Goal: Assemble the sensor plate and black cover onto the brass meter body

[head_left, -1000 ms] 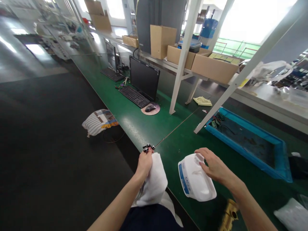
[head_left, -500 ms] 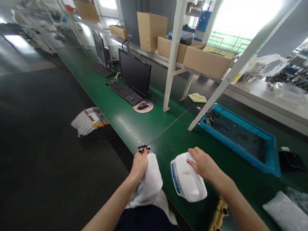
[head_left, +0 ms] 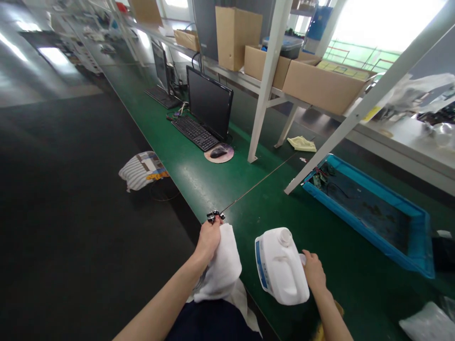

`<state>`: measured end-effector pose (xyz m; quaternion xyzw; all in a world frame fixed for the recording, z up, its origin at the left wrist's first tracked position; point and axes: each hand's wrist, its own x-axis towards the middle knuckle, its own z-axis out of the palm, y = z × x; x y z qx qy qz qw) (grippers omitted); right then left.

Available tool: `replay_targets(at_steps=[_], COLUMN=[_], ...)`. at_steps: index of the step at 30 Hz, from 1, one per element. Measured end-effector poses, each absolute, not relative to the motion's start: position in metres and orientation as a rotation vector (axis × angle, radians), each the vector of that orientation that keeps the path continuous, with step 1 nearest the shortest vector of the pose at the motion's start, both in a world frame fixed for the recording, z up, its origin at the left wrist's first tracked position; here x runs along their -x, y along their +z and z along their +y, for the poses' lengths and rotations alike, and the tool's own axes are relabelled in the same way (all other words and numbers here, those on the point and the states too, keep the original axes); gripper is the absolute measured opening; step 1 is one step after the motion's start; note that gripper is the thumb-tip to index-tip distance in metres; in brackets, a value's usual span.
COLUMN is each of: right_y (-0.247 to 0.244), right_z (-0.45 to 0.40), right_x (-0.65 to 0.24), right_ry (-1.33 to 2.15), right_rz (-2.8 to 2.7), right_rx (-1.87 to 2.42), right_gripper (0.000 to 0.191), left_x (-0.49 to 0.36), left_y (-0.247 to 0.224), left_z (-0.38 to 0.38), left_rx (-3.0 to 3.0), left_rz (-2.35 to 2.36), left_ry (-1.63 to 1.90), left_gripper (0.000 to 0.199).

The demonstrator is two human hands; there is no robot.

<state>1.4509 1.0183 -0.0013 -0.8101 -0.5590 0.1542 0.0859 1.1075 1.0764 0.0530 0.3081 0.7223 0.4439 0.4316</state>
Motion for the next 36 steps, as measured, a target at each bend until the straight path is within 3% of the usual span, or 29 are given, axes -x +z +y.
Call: replay_targets(at_steps=[7, 12, 23, 33, 36], right_y=[0.055, 0.056, 0.136, 0.17, 0.186], right_z=[0.959, 0.946, 0.955, 0.955, 0.963], right_x=[-1.408, -1.363, -1.361, -1.319, -1.309], right_ry=[0.626, 0.529, 0.469, 0.699, 0.783], right_rz=[-1.54, -1.395, -2.1, -2.139, -2.098], right_rx=[2.179, 2.272, 1.86, 2.036, 2.102], right_gripper=[0.05, 0.068, 0.037, 0.034, 0.032], left_x=[-1.111, -1.118, -1.144, -1.162, -1.16], left_y=[0.05, 0.045, 0.062, 0.09, 0.093], left_z=[1.082, 1.087, 1.08, 1.057, 1.048], left_rx=[-0.822, -0.887, -1.13, -1.322, -1.422], left_rz=[1.831, 1.836, 1.701, 1.421, 1.348], left_ry=[1.138, 1.175, 1.141, 1.043, 0.969], left_gripper=[0.033, 0.028, 0.017, 0.022, 0.013])
